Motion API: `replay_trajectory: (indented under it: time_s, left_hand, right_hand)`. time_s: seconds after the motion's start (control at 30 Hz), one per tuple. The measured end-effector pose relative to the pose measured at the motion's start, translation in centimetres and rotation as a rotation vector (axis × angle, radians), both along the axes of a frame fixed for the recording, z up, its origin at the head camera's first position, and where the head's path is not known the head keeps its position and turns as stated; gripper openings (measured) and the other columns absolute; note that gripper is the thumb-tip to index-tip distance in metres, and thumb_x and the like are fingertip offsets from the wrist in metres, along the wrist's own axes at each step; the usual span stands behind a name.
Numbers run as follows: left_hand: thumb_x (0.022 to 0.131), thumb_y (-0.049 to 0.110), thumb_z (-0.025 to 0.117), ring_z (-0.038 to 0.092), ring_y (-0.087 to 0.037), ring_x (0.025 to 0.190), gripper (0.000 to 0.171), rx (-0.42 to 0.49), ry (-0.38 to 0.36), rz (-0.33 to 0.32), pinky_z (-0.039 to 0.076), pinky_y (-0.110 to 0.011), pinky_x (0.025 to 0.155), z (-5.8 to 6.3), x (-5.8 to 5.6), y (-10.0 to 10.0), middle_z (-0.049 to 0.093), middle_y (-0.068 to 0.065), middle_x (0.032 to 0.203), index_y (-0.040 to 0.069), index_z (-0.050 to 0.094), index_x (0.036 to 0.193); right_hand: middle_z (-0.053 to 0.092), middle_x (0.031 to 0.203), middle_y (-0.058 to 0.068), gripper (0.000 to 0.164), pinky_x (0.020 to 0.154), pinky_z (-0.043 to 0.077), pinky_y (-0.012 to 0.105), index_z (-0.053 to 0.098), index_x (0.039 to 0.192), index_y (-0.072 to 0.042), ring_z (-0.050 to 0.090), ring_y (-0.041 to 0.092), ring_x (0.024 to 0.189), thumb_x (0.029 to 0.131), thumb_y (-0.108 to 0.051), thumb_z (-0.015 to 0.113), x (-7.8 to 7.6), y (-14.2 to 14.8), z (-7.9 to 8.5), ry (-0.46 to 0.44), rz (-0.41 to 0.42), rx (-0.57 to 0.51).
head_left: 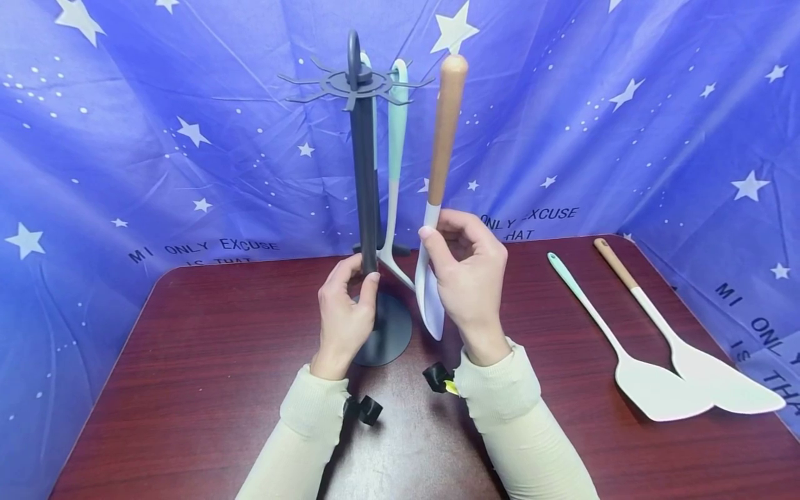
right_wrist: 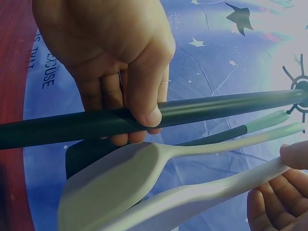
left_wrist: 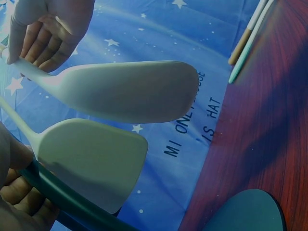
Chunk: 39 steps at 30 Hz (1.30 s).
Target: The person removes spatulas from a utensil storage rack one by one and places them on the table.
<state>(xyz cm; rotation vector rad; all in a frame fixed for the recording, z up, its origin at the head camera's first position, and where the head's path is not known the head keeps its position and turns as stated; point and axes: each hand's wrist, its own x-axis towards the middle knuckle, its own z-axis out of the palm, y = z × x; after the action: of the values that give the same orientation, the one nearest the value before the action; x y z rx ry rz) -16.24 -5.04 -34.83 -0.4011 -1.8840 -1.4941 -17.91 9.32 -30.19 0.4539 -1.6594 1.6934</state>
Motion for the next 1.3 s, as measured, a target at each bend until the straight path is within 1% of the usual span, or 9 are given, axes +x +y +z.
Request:
replay_trajectory:
  time_s: [0.13, 0.2, 0.37, 0.43, 0.53, 0.67, 0.73, 1.1, 1.3]
  left_hand:
    - [0.077, -0.019, 0.061, 0.063, -0.034, 0.079, 0.019, 0.004, 0.002, -0.001, 0.055, -0.046, 0.073, 0.0, 0.0, 0.0, 0.064, -0.024, 0.086, -0.014, 0.063, 0.095]
    - [0.077, -0.019, 0.061, 0.063, -0.034, 0.079, 0.019, 0.006, 0.003, -0.001, 0.055, -0.046, 0.073, 0.0, 0.0, 0.0, 0.064, -0.024, 0.086, -0.014, 0.063, 0.095]
    - [0.077, -0.019, 0.061, 0.064, -0.035, 0.079, 0.020, 0.009, 0.005, -0.005, 0.056, -0.046, 0.074, 0.0, 0.0, 0.0, 0.064, -0.024, 0.087, -0.014, 0.063, 0.096]
    - [0.077, -0.019, 0.061, 0.064, -0.035, 0.080, 0.020, 0.009, 0.004, -0.006, 0.056, -0.046, 0.074, 0.0, 0.0, 0.0, 0.064, -0.024, 0.087, -0.014, 0.063, 0.096]
    - [0.077, -0.019, 0.061, 0.064, -0.035, 0.080, 0.020, 0.006, 0.002, -0.004, 0.056, -0.046, 0.074, 0.0, 0.0, 0.0, 0.064, -0.024, 0.087, -0.014, 0.063, 0.096]
    - [0.078, -0.019, 0.061, 0.063, -0.034, 0.079, 0.019, 0.004, 0.004, -0.004, 0.055, -0.046, 0.074, 0.0, 0.0, 0.0, 0.064, -0.024, 0.087, -0.014, 0.063, 0.096]
    - [0.078, -0.019, 0.061, 0.063, -0.035, 0.079, 0.019, 0.005, 0.006, -0.006, 0.055, -0.046, 0.074, -0.1, 0.0, 0.0, 0.064, -0.024, 0.087, -0.014, 0.063, 0.096]
    - [0.077, -0.019, 0.061, 0.063, -0.034, 0.079, 0.020, 0.002, 0.005, -0.002, 0.055, -0.046, 0.074, -0.1, -0.1, 0.0, 0.064, -0.023, 0.087, -0.013, 0.063, 0.096]
    - [0.078, -0.019, 0.061, 0.063, -0.034, 0.080, 0.019, 0.002, 0.003, -0.004, 0.055, -0.046, 0.074, 0.0, 0.0, 0.0, 0.064, -0.024, 0.087, -0.013, 0.063, 0.096]
  right_hand:
    - [0.066, 0.082, 0.016, 0.015, 0.058, 0.051, 0.023, 0.068, 0.096, 0.006, 0.061, 0.019, 0.069, 0.081, 0.004, 0.070, 0.1, 0.0, 0.1, -0.007, -0.005, -0.001]
    - [0.066, 0.082, 0.018, 0.015, 0.058, 0.051, 0.022, 0.067, 0.095, 0.008, 0.061, 0.018, 0.069, 0.080, 0.006, 0.070, 0.3, 0.0, 0.4, -0.013, -0.008, 0.003]
    - [0.063, 0.080, 0.024, 0.014, 0.058, 0.050, 0.020, 0.064, 0.093, 0.015, 0.060, 0.014, 0.068, 0.080, 0.012, 0.067, 1.4, -0.3, 1.7, -0.019, -0.019, 0.014]
    - [0.063, 0.080, 0.025, 0.014, 0.058, 0.050, 0.020, 0.063, 0.093, 0.016, 0.060, 0.014, 0.068, 0.080, 0.012, 0.066, 1.6, -0.4, 1.9, -0.016, -0.021, 0.014]
    - [0.065, 0.081, 0.022, 0.014, 0.060, 0.051, 0.022, 0.065, 0.093, 0.013, 0.061, 0.015, 0.069, 0.080, 0.010, 0.067, 1.1, -0.2, 1.3, -0.013, -0.025, 0.015]
    - [0.067, 0.082, 0.015, 0.014, 0.061, 0.053, 0.024, 0.068, 0.095, 0.007, 0.062, 0.017, 0.070, 0.081, 0.004, 0.070, 0.3, 0.3, 0.4, -0.004, -0.029, 0.014]
    - [0.067, 0.082, 0.013, 0.015, 0.061, 0.053, 0.026, 0.068, 0.095, 0.007, 0.063, 0.019, 0.070, 0.081, 0.003, 0.071, 0.0, 0.5, 0.2, 0.006, -0.027, 0.016]
    - [0.068, 0.082, 0.011, 0.016, 0.062, 0.054, 0.026, 0.068, 0.095, 0.006, 0.064, 0.018, 0.071, 0.081, 0.001, 0.072, -0.1, 0.8, 0.1, -0.002, -0.049, 0.036]
    - [0.068, 0.082, 0.010, 0.015, 0.060, 0.053, 0.025, 0.068, 0.095, 0.005, 0.063, 0.017, 0.070, 0.081, 0.000, 0.072, -0.1, 1.0, 0.0, -0.006, -0.058, 0.056]
